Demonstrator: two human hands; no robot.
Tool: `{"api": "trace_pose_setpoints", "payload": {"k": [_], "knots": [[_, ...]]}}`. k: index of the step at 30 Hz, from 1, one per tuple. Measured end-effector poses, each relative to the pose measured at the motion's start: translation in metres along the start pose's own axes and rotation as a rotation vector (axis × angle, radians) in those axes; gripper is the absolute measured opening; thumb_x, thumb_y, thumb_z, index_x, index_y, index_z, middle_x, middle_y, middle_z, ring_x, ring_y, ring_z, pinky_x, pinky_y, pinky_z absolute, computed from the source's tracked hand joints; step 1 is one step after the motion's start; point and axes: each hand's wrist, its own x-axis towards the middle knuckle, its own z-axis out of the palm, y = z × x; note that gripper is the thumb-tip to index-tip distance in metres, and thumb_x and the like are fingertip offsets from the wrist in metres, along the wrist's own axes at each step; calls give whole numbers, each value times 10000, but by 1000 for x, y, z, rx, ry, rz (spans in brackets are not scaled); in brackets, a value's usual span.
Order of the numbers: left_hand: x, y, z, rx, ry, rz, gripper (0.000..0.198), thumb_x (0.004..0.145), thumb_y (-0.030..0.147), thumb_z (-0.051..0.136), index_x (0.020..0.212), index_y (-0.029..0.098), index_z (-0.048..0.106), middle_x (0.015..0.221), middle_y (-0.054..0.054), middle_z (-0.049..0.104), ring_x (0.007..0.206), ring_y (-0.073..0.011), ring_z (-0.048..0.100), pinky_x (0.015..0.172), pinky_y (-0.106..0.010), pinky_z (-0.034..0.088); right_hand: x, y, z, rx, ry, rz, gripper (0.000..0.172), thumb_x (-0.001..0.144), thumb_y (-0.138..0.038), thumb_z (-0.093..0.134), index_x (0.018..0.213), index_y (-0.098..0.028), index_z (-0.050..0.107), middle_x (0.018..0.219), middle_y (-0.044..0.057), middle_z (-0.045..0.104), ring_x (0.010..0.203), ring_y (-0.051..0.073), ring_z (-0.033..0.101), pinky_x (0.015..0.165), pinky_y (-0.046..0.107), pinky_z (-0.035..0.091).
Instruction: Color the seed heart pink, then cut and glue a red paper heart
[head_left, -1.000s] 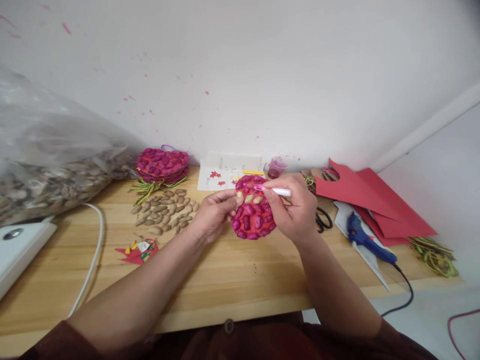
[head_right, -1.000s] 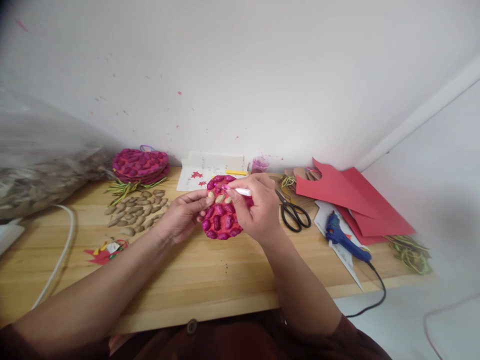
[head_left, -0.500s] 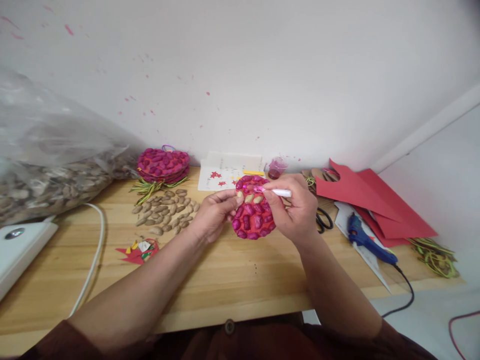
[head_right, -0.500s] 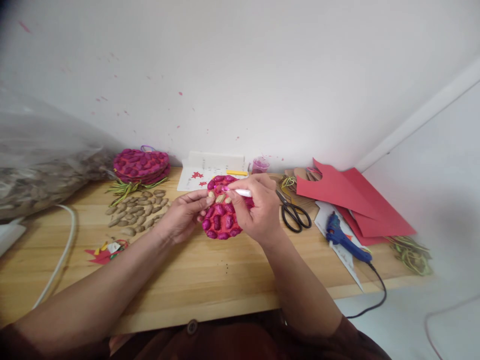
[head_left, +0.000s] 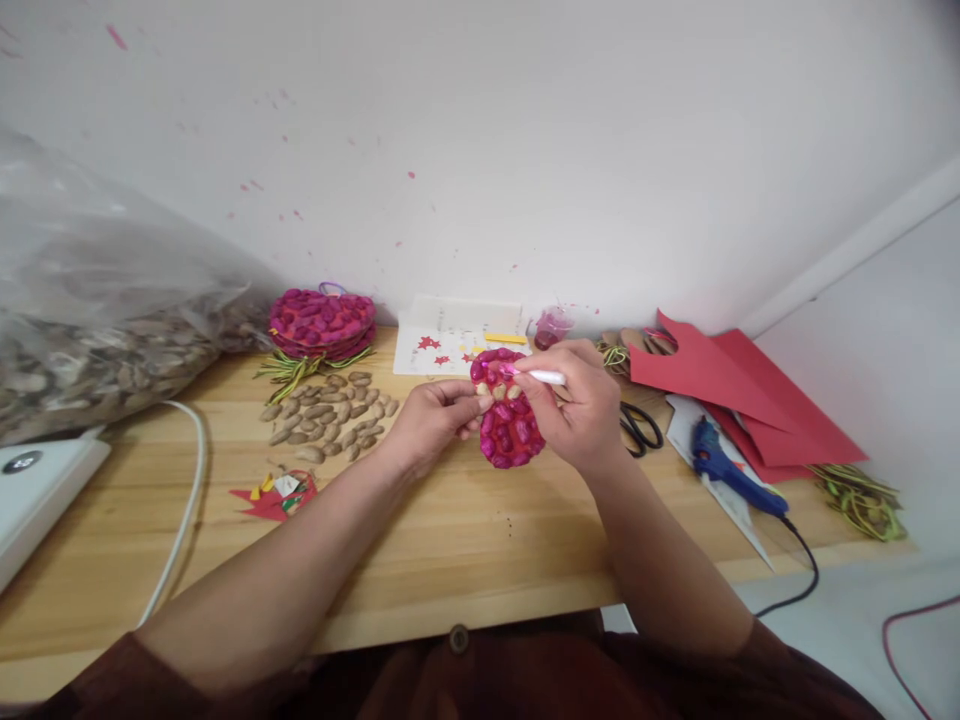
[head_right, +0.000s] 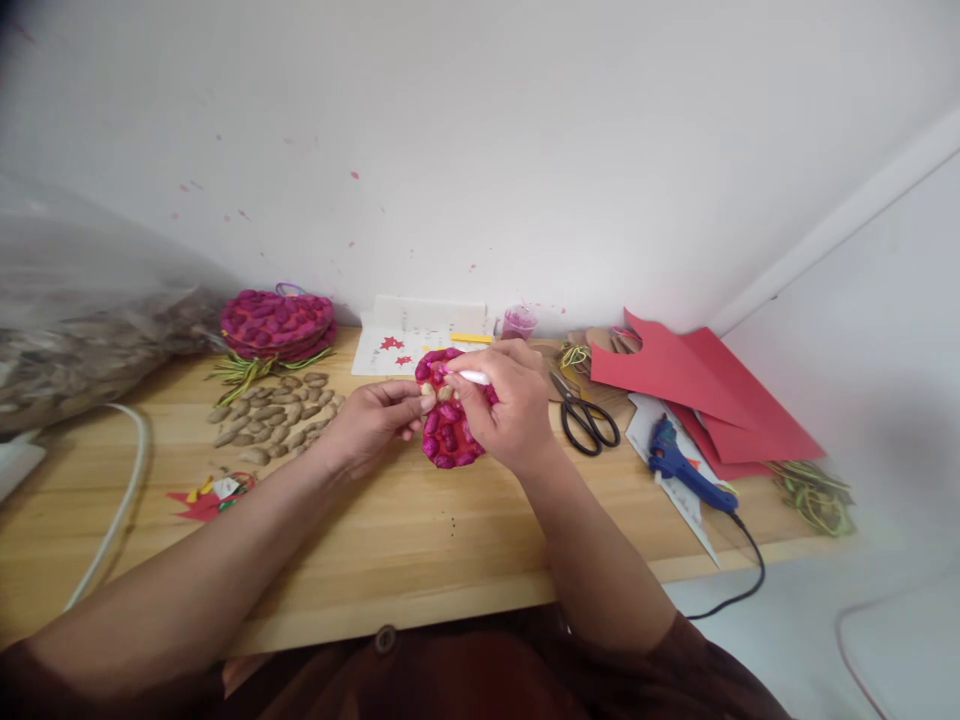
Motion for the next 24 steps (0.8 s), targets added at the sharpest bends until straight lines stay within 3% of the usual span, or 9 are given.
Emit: {"api": "trace_pose_setpoints", "payload": {"k": [12, 20, 24], "knots": [[-3, 6, 3, 13, -25, -38, 299, 552, 277, 926, 783, 126, 811, 707, -48, 709, 590, -102, 535, 599, -255, 425, -1, 2, 3, 6, -14, 59, 60, 941, -239, 679, 940, -249, 737, 863, 26, 759, 844, 206, 661, 822, 407, 509], [-1, 3, -1, 12, -92, -53, 443, 610, 510, 940, 796, 128, 813, 689, -47, 683, 626, -111, 564, 627, -243, 455, 0, 2, 3, 43, -9, 57, 50, 935, -223, 695, 944, -238, 742, 863, 26, 761, 850, 202, 665, 823, 401, 508], [-1, 2, -2, 31, -89, -43, 450, 642, 534, 923, 797, 128, 805, 688, -46, 678, 613, -108, 553, 613, -241, 448, 1, 2, 2, 50, -13, 62, 48, 939, -234, 692, 941, -245, 739, 862, 22, 760, 843, 200, 666, 827, 405, 516]]}}
